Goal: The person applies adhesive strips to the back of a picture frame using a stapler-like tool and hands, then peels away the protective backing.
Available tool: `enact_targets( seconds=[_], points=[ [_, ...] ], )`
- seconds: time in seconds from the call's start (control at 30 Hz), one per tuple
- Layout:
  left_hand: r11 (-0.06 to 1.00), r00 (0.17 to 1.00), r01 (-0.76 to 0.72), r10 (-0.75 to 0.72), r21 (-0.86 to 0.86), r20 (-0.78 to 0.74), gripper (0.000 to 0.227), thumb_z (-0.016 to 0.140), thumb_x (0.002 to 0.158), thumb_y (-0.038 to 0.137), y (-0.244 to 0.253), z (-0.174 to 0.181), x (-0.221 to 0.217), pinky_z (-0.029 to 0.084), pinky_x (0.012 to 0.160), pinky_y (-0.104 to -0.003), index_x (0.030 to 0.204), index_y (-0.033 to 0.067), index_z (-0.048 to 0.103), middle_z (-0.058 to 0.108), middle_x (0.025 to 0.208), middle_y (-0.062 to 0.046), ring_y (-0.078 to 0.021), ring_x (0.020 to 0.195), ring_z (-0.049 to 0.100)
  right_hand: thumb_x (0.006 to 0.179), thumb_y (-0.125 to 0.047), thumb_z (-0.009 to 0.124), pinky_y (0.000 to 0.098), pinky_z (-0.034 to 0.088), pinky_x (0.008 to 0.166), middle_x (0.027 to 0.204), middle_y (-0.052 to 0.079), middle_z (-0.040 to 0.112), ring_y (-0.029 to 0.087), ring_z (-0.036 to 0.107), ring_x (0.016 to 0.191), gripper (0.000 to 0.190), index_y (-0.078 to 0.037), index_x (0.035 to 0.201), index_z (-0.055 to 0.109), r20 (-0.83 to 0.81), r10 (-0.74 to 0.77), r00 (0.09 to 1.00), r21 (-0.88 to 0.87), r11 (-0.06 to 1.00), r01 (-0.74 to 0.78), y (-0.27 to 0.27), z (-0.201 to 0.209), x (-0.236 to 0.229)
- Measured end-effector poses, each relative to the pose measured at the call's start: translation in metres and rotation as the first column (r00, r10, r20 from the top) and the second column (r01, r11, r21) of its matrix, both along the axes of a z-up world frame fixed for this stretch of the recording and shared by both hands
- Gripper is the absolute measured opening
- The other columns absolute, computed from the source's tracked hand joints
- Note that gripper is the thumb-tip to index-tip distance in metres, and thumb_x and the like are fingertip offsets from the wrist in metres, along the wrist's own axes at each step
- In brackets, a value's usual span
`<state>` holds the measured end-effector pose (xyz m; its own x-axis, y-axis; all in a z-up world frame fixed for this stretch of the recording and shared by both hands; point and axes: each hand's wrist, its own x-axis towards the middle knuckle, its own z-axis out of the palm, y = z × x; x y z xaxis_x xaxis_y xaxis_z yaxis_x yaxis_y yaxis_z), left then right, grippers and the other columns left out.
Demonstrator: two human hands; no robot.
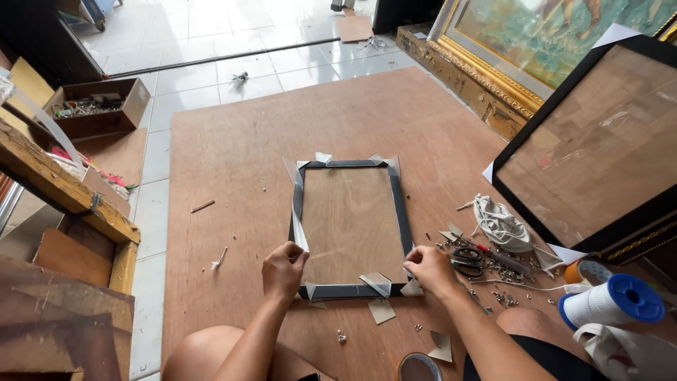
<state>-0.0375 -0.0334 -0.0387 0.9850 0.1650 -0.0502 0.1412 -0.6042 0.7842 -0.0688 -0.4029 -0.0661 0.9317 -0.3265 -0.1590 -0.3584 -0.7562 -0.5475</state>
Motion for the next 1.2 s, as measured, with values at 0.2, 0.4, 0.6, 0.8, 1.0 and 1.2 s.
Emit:
enact_targets(
  seconds=[0.2,0.4,0.6,0.8,1.0,1.2],
  points=[
    [0.77,0.983,-0.07,-0.056,-0.634,-0.176,0.022,0.091,0.094,0.025,-0.053,0.02,-0.004,0.066,0.081,-0.041,0.109,0.0116,0.082,0.076,0.088,-0.008,-0.0232,0.086,0.078,0.099,-0.02,0.085,0.0337,0.069,0.064,0.09,0.008,0.076,0.018,0.075,0.071,0.024,-0.012,0.121,0.079,0.076,-0.199,0.977,0.599,0.793,0.115,0.057,0.038,-0.003],
    [0.357,0.715,-0.453,-0.402,-0.817,-0.572,0.026,0.071,0.091,0.005,-0.098,0.028,-0.021,0.069,0.086,-0.036,0.116,0.0006,0.063,0.059,0.106,-0.01,-0.0255,0.099,0.075,0.102,-0.019,0.078,0.0352,0.063,0.087,0.113,-0.002,0.068,0.01,0.066,0.098,0.023,-0.014,0.124,0.073,0.007,0.0,1.0,0.832,0.555,-0.005,0.076,0.04,-0.019],
    [0.263,0.599,-0.468,-0.607,-0.844,-0.522,0.022,0.036,0.086,0.008,-0.099,-0.019,-0.014,0.04,0.068,-0.04,0.102,0.0045,0.051,0.048,0.078,-0.009,-0.0236,0.068,0.044,0.096,-0.023,0.085,0.0279,0.054,0.084,0.097,-0.005,0.075,0.009,0.068,0.09,0.017,-0.018,0.104,0.072,0.118,0.201,0.973,0.5,0.834,-0.233,0.083,0.031,-0.021],
    [0.512,0.679,-0.298,-0.479,-0.806,-0.556,0.038,0.064,0.101,0.064,-0.114,-0.018,0.003,0.038,0.061,-0.03,0.103,0.0256,0.064,0.049,0.075,0.006,-0.0091,0.063,0.042,0.098,-0.019,0.073,0.0288,0.06,0.103,0.117,-0.005,0.09,0.009,0.08,0.113,0.025,-0.018,0.12,0.085,0.143,0.221,0.965,0.414,0.872,-0.261,0.102,0.058,-0.02],
    [0.484,0.885,-0.315,-0.16,-0.816,-0.436,0.031,0.059,0.115,0.036,-0.111,-0.046,0.048,0.055,0.09,-0.038,0.101,0.0136,0.075,0.077,0.099,-0.006,-0.0239,0.096,0.073,0.09,-0.048,0.08,0.0343,0.061,0.088,0.109,-0.011,0.085,0.011,0.081,0.099,0.038,-0.035,0.126,0.078,-0.074,0.133,0.988,0.031,0.991,-0.131,0.091,0.046,-0.009],
    [0.135,0.831,-0.45,-0.299,-0.883,-0.469,0.023,0.083,0.103,0.024,-0.108,-0.021,0.049,0.06,0.074,-0.039,0.097,0.0139,0.063,0.052,0.067,-0.002,-0.0165,0.064,0.055,0.093,-0.06,0.084,0.0437,0.048,0.095,0.099,-0.012,0.082,0.014,0.077,0.1,0.028,-0.036,0.105,0.075,-0.379,0.159,0.912,-0.127,0.967,-0.221,0.098,0.04,-0.004]
  ],
)
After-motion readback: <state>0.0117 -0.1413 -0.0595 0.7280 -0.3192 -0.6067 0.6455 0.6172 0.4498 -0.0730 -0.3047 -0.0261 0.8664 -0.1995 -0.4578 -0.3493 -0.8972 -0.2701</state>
